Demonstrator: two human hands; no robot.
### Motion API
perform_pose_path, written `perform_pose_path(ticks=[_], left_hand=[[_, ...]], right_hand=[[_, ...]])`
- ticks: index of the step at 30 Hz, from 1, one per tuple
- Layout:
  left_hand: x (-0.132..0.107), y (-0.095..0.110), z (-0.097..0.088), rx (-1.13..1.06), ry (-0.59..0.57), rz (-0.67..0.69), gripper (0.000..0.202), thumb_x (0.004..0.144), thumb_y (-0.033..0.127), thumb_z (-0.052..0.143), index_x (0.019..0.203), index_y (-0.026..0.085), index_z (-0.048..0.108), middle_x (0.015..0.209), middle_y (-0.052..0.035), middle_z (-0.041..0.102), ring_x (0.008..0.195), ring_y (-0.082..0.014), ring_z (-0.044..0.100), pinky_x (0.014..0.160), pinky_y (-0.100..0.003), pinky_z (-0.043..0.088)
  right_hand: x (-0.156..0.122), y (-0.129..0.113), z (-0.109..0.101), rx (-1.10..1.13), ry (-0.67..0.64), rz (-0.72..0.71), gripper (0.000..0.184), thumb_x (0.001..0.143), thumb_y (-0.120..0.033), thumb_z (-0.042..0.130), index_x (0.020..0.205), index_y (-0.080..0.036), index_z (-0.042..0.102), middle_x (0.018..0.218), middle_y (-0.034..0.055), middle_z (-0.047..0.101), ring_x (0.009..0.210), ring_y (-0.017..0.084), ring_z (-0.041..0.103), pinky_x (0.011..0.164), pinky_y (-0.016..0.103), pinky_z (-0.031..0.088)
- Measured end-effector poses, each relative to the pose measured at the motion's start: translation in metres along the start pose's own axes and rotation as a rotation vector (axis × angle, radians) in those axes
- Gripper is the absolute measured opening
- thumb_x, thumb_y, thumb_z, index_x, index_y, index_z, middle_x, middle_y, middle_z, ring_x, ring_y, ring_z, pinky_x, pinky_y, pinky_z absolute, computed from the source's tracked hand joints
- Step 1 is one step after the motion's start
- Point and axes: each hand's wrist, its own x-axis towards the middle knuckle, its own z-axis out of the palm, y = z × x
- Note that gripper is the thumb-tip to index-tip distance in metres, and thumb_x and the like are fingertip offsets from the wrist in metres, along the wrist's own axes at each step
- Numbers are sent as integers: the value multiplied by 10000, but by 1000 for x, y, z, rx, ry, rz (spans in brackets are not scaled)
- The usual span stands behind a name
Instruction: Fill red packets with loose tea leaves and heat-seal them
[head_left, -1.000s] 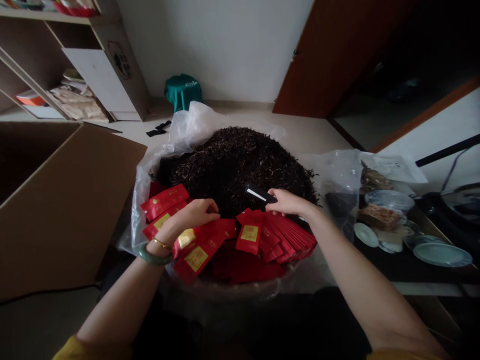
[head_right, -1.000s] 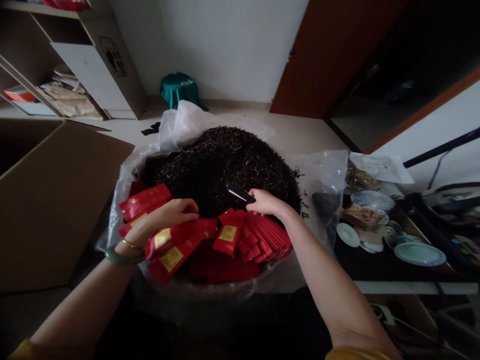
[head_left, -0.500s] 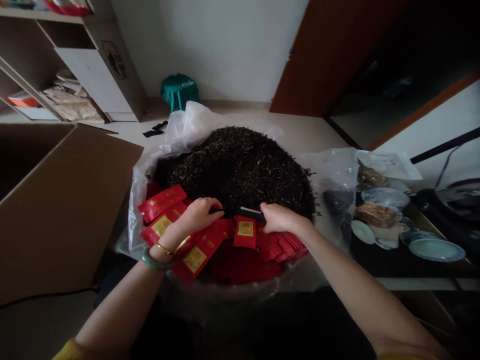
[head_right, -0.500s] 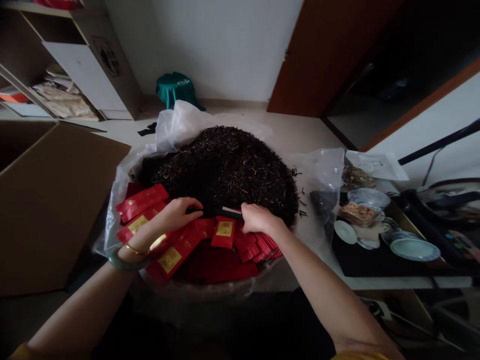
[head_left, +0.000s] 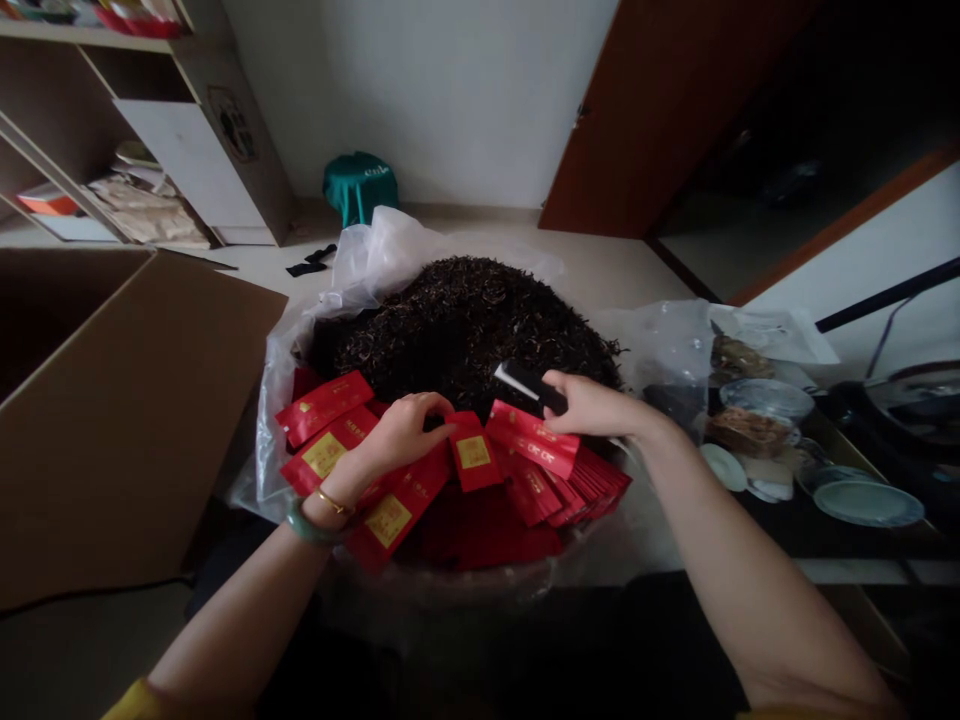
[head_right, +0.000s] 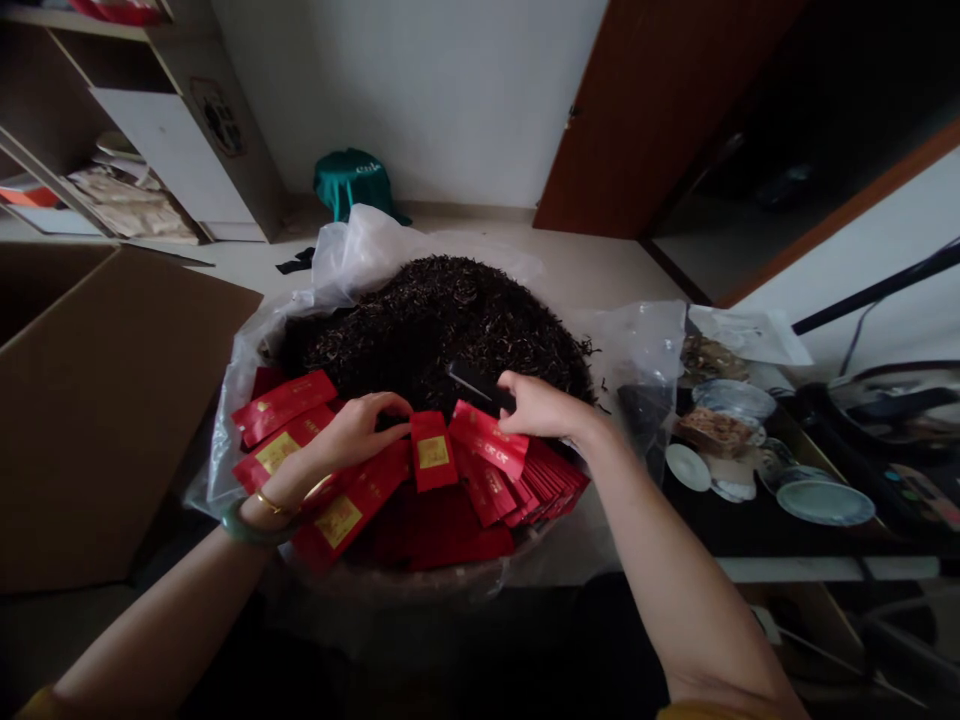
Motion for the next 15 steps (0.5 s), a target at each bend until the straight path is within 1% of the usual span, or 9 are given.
perform_pose_path(ticks=[2,3,5,6,7,9,11,12,15], left_hand=[[-2,5,2,31,88,88,255,815,323,617,1029,185,635,1031,-80,678,957,-218,623,875,-367,496],[-3,8,4,62,142,151,352,804,363,643,1100,176,613,1109,-107,656,1030,-241,601,919,-396,480],[-7,12,8,151,226,290,562,772,446,684,1237,159,549,1286,-161,570,1202,-304,503,1005,-462,416],[-9,13,10,198,238,354,602,777,464,680,1276,164,529,1347,-172,529,1268,-330,442,1029,-490,384],[-11,14,13,236,232,402,561,810,451,651,1287,181,531,1371,-164,518,1308,-342,398,1038,-507,363],[-14,14,16,253,208,444,362,901,358,545,1233,225,590,1295,-124,598,1307,-324,409,1020,-506,365],[-15,14,18,181,206,396,281,943,272,456,1138,228,654,1130,-99,689,1195,-277,523,973,-458,407],[-14,13,18,124,220,333,278,946,261,442,1082,214,680,1045,-94,714,1097,-252,582,935,-422,434],[-11,14,17,-71,257,27,294,926,324,465,919,168,713,837,-64,725,782,-183,632,761,-307,487]], right_hand=[[-3,-3,-6,152,56,-30,184,597,-165,614,757,-195,526,624,-53,547,576,113,499,531,219,372],[-3,-5,-6,228,68,-48,169,589,-179,622,730,-191,529,614,-54,536,574,111,491,539,223,378],[-2,-10,3,381,64,-71,155,569,-192,636,685,-184,532,613,-49,536,581,110,492,563,233,396],[0,-14,9,445,52,-75,153,562,-191,641,670,-180,533,619,-46,542,585,109,496,573,236,405],[1,-17,15,496,41,-79,152,559,-189,645,661,-178,533,625,-43,548,589,109,501,578,237,413],[3,-22,26,551,15,-96,170,570,-190,663,686,-177,540,648,-41,566,606,111,518,587,236,428],[6,-23,31,546,3,-86,223,618,-233,688,786,-184,551,672,-41,585,605,115,533,569,232,435],[8,-22,31,515,13,-56,262,656,-274,693,854,-189,544,673,-43,589,587,116,534,544,231,429],[15,-5,26,228,128,73,345,744,-369,682,983,-194,506,711,-18,618,593,136,561,528,236,419]])
